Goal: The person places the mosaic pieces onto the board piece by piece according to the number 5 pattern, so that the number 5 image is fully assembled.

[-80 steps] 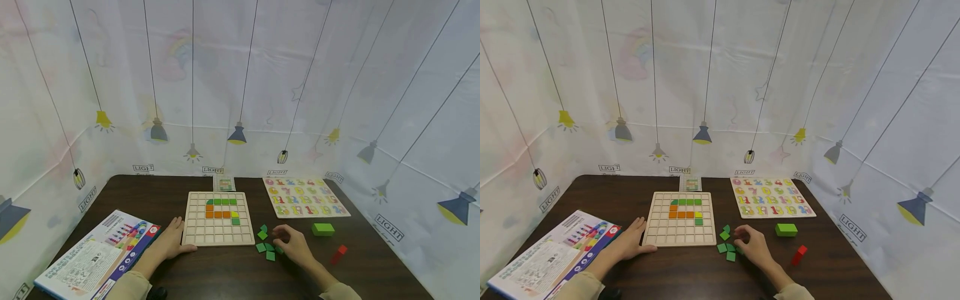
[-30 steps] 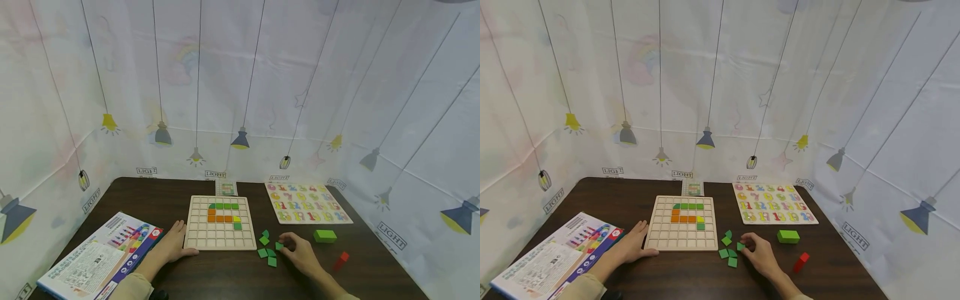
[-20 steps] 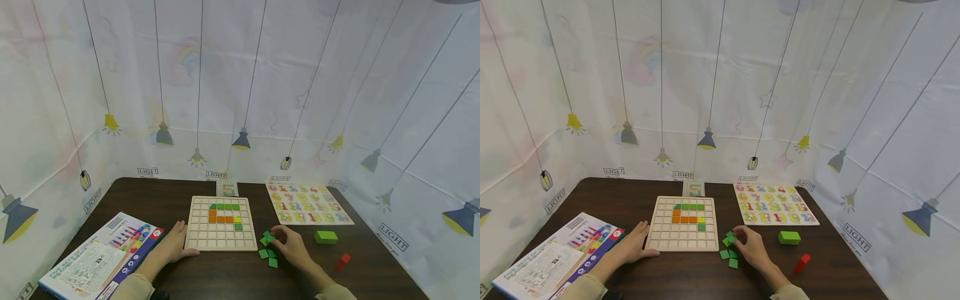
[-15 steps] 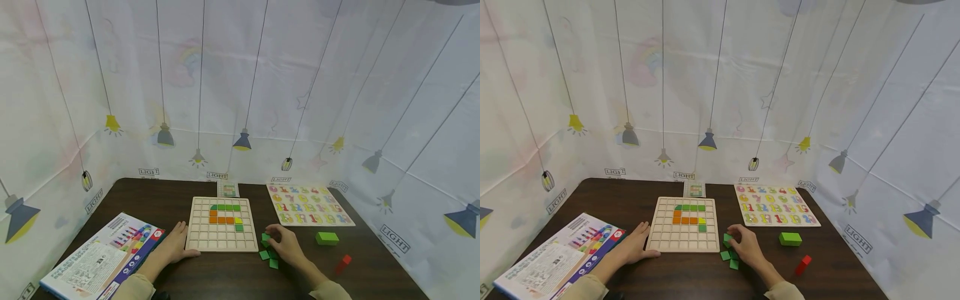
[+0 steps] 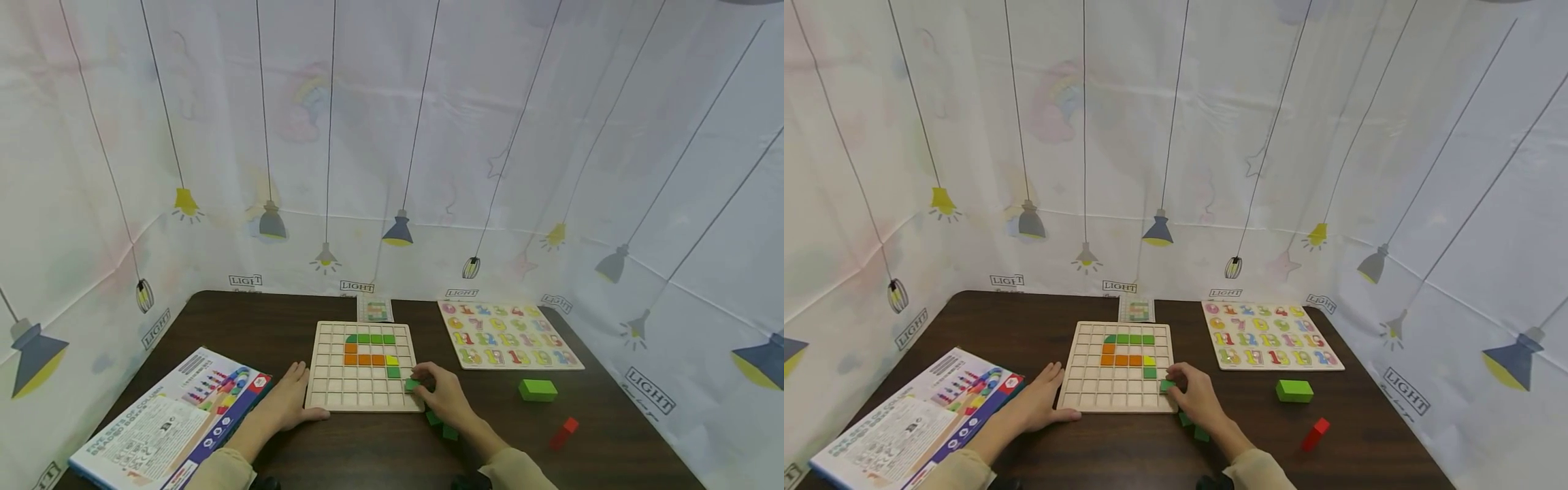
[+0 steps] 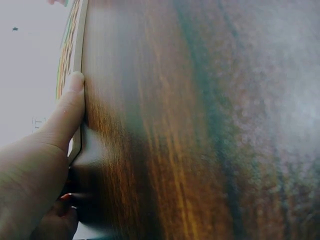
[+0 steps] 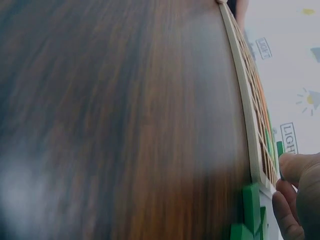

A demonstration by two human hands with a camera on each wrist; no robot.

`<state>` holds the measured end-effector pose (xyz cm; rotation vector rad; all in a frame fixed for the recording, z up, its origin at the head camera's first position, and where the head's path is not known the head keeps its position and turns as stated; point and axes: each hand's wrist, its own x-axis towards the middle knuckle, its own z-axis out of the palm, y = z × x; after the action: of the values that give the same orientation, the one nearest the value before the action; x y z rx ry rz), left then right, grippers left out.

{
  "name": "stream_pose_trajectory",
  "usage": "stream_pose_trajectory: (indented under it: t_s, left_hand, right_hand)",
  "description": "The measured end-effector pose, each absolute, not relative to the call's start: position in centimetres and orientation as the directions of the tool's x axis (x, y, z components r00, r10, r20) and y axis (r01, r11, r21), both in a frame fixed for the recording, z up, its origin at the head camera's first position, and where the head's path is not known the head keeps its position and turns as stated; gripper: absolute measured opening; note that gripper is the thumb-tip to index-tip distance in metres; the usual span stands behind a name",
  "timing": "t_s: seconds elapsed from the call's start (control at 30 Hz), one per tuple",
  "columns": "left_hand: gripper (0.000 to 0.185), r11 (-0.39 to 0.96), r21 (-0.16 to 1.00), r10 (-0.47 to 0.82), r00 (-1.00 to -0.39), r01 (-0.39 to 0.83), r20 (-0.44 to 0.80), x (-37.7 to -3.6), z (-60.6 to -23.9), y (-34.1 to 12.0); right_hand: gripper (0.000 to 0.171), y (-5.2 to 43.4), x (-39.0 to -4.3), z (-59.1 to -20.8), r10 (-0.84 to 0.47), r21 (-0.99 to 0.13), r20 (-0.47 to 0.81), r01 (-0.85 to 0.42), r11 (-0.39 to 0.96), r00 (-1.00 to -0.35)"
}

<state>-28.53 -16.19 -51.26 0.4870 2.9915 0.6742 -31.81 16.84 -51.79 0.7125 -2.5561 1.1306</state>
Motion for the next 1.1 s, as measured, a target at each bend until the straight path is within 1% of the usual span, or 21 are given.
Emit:
stream_pose_trajectory:
  t_s: [0.1,0.47,0.6,0.8,1.1]
  left_hand:
    - [0.099,0.859,0.419,0.309,-0.950,0.295,0.035,-28.6,-51.3,-16.2]
    - [0.100,0.865,0.407,0.303,-0.952,0.295,0.046,-28.4,-51.2,-16.3]
    - [0.100,0.862,0.402,0.314,-0.948,0.309,0.056,-28.4,-51.2,-16.2]
    - [0.101,0.864,0.409,0.304,-0.952,0.294,0.042,-28.3,-51.1,-16.1]
    - [0.101,0.864,0.413,0.300,-0.953,0.287,0.036,-28.4,-51.1,-16.2]
  right_hand:
    - [0.030,16.3,-31.9,-51.9,-0.336,-0.621,0.413,-0.531,0.576,-0.847]
    - [0.026,14.9,-32.3,-52.0,-0.375,-0.593,0.458,-0.592,0.547,-0.806]
    - [0.024,14.4,-32.4,-51.9,-0.387,-0.606,0.441,-0.587,0.537,-0.810]
    - [0.023,13.8,-32.4,-52.0,-0.383,-0.598,0.420,-0.569,0.565,-0.823]
    - [0.025,13.7,-32.2,-52.0,-0.391,-0.606,0.412,-0.568,0.557,-0.823]
